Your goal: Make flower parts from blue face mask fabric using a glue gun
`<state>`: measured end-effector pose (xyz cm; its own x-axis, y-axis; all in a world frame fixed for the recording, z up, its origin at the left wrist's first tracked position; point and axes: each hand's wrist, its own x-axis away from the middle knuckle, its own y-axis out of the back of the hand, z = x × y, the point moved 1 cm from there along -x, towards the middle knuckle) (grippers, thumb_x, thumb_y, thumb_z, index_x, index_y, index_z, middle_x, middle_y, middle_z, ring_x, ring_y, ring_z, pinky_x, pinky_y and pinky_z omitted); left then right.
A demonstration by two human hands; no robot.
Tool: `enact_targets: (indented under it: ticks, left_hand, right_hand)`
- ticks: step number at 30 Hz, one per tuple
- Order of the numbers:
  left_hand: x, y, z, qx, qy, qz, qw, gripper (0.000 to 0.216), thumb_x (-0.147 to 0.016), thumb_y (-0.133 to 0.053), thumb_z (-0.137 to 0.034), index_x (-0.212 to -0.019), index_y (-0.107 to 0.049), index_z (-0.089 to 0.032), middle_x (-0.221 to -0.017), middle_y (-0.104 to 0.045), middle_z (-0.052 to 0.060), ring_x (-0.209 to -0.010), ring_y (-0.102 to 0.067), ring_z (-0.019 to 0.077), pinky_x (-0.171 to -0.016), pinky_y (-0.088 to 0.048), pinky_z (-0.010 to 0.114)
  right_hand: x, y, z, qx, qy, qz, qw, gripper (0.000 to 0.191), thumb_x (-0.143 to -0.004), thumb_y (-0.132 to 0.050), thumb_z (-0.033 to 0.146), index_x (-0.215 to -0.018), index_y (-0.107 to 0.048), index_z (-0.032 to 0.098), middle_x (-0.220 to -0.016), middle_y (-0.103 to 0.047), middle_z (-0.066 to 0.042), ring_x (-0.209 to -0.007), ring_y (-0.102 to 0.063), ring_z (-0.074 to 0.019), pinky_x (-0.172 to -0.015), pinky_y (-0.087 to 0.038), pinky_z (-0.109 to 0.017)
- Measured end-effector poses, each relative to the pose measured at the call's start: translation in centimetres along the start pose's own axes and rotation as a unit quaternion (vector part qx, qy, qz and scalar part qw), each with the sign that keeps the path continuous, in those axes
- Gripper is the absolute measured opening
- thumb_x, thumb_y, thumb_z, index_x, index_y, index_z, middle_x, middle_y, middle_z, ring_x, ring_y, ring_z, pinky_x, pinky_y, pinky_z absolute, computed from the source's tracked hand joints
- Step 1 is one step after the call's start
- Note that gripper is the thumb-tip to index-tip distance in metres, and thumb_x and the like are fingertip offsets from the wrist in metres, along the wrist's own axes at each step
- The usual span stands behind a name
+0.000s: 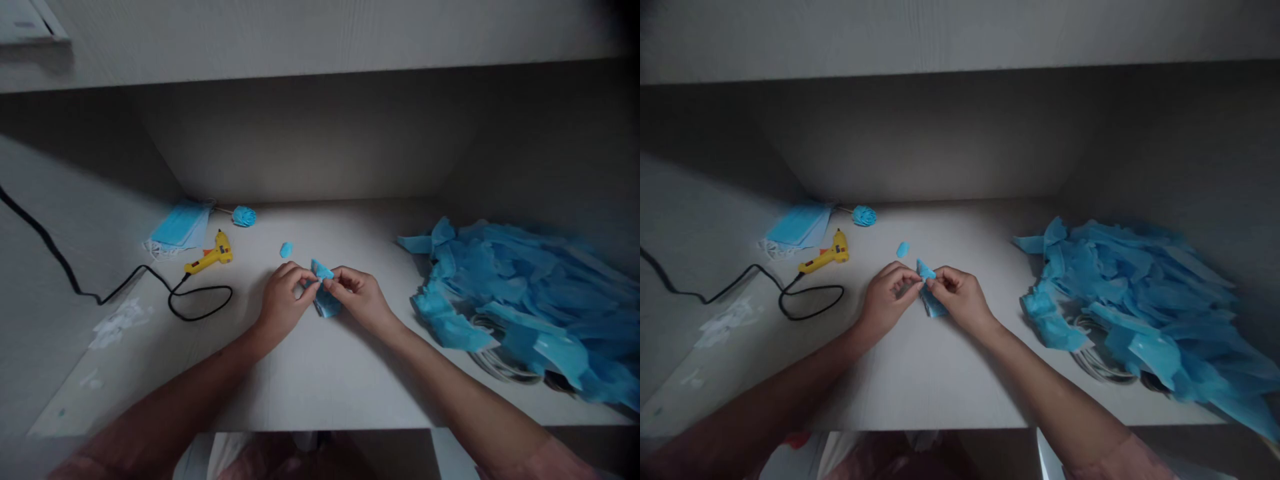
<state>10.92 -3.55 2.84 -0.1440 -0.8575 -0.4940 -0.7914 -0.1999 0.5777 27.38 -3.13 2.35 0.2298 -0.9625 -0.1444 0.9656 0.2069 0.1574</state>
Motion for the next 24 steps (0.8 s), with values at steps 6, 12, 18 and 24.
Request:
enact_targets:
  ticks: [6,12,18,24]
  left_hand:
    - [0.17,-0.33,0.34,0.003,0.018,0.018,1.000,0.004,-0.079,-0.061,-0.015,-0.077,-0.062,-0.019,-0.071,-0.058,-0.001,-0.068,-0.052,0.0132,-0.062,-0.039,0.025]
    - [0.21,-0.51,0.42,0.012,0.021,0.023,0.999,0.006,-0.078,-0.058,-0.014,-0.074,-0.061,-0.019,-0.065,-0.056,-0.002,-0.062,-0.048,0.0117,-0.060,-0.036,0.024]
    - [0.29,-0.69,0.53,0.029,0.038,0.028,0.998,0.007,-0.077,-0.057,-0.015,-0.072,-0.061,-0.018,-0.063,-0.056,-0.002,-0.060,-0.047,0.0110,-0.058,-0.035,0.023]
    - [0.44,-0.83,0.67,0.044,0.064,0.037,0.996,0.006,-0.075,-0.056,-0.015,-0.070,-0.060,-0.018,-0.062,-0.056,-0.003,-0.058,-0.046,0.0100,-0.056,-0.034,0.022]
  right_hand:
    - [0.39,-0.15,0.50,0.083,0.029,-0.021,0.996,0.020,-0.083,-0.059,0.035,-0.073,-0.062,0.019,-0.063,-0.053,0.000,-0.059,-0.045,-0.0131,-0.057,-0.037,-0.026]
    - [0.50,-0.17,0.51,0.181,0.092,-0.033,0.979,0.015,-0.086,-0.056,0.027,-0.075,-0.064,0.020,-0.068,-0.061,-0.002,-0.064,-0.054,-0.0146,-0.063,-0.040,-0.028]
    - [0.66,-0.09,0.64,0.233,0.129,-0.028,0.963,0.017,-0.087,-0.055,0.026,-0.076,-0.066,0.020,-0.073,-0.064,-0.004,-0.068,-0.056,-0.0160,-0.067,-0.040,-0.029]
    - [0.61,-0.12,0.75,0.243,0.129,-0.023,0.961,0.016,-0.086,-0.055,0.025,-0.075,-0.066,0.021,-0.072,-0.064,-0.004,-0.067,-0.054,-0.0158,-0.067,-0.040,-0.030]
